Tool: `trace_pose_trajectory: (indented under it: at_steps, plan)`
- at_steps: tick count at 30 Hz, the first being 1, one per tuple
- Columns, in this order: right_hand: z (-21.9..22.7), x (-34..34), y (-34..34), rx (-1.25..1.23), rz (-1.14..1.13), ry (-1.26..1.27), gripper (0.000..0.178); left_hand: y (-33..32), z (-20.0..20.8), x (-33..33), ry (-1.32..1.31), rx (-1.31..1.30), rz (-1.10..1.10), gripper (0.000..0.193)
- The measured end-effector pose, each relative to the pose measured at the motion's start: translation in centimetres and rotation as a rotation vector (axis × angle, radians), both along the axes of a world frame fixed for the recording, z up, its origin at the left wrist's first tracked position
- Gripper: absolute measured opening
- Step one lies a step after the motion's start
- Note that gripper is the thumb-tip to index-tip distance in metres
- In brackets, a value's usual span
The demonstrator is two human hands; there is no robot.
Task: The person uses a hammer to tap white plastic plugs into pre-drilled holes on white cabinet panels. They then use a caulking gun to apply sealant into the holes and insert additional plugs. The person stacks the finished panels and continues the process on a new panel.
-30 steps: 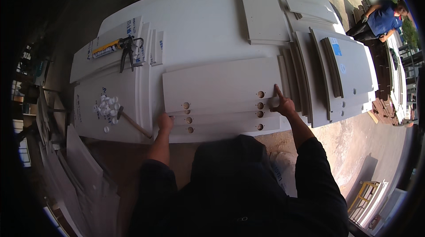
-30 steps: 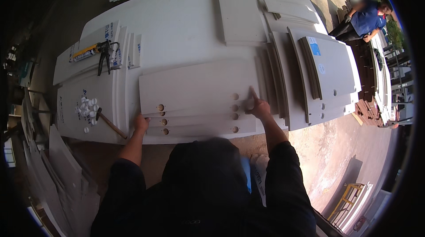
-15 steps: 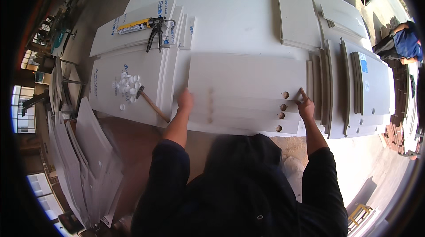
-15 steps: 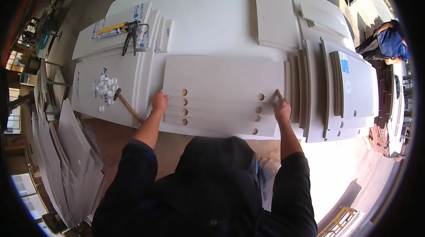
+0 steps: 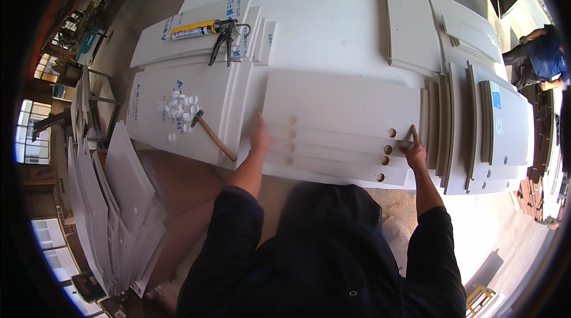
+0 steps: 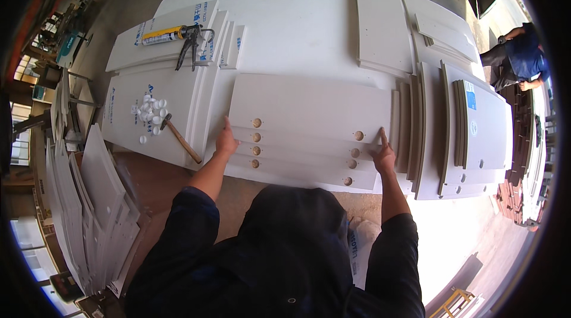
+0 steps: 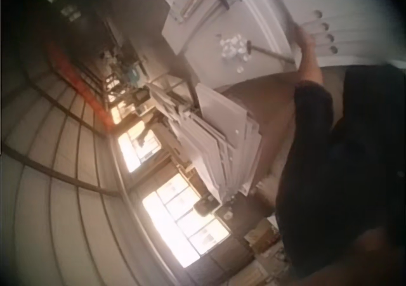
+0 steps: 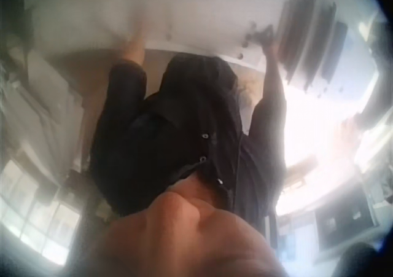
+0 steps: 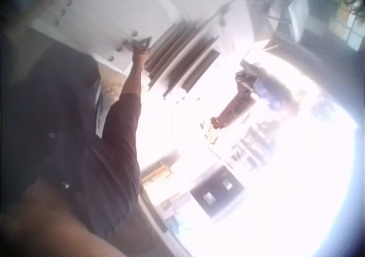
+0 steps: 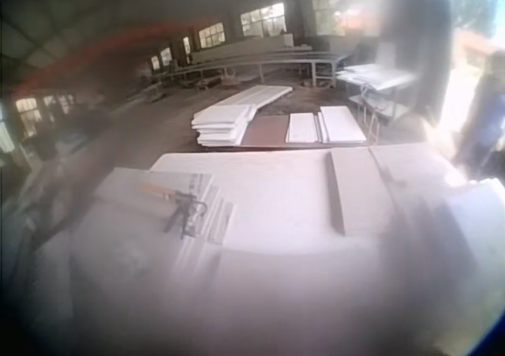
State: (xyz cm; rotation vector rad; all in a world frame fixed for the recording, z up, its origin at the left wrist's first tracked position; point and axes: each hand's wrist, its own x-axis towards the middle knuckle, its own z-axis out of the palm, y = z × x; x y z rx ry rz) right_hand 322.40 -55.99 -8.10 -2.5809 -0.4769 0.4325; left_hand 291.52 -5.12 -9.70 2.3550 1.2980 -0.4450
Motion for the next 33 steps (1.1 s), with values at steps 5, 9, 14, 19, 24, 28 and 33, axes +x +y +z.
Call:
trace_pose_trajectory:
  at_steps: [5, 9, 14, 19, 24, 28, 33]
  plan:
    - [0.0, -0.3, 0.0, 0.052, 0.003, -0.001, 0.104, 0.9, -3.1, -1.7, -0.102, 0.08, -0.081, 0.119]
    - [-1.0, -1.6, -0.3, 0.12, 0.042, -0.082, 0.103, -2.3, -0.9, 0.1, -0.199, 0.117, 0.15, 0.091]
    - [-0.6, -10.2, -0.3, 0.259, -0.273, -0.148, 0.09, -8.1, 12.2, -0.2, -0.361, 0.022, -0.195, 0.058]
    - [-2.8, -23.3, 2.7, 0.52, -0.409, 0.061, 0.074, 3.3, 18.2, 0.8, -0.947, 0.129, 0.128, 0.043]
    - [1.1, -31.5, 9.4, 0.508, -0.421, 0.315, 0.067, 26.9, 11.9, 5.2, -1.051, -0.146, 0.616, 0.04]
    - [4.4, -35.5, 13.2, 0.568, -0.409, 0.251, 0.062, 29.1, 13.5, 7.9, -1.007, -0.88, 0.667, 0.038]
    - [9.5, -41.7, 15.7, 0.595, -0.461, 0.204, 0.05, 29.8, 15.1, 5.6, -1.055, -1.059, 0.353, 0.033]
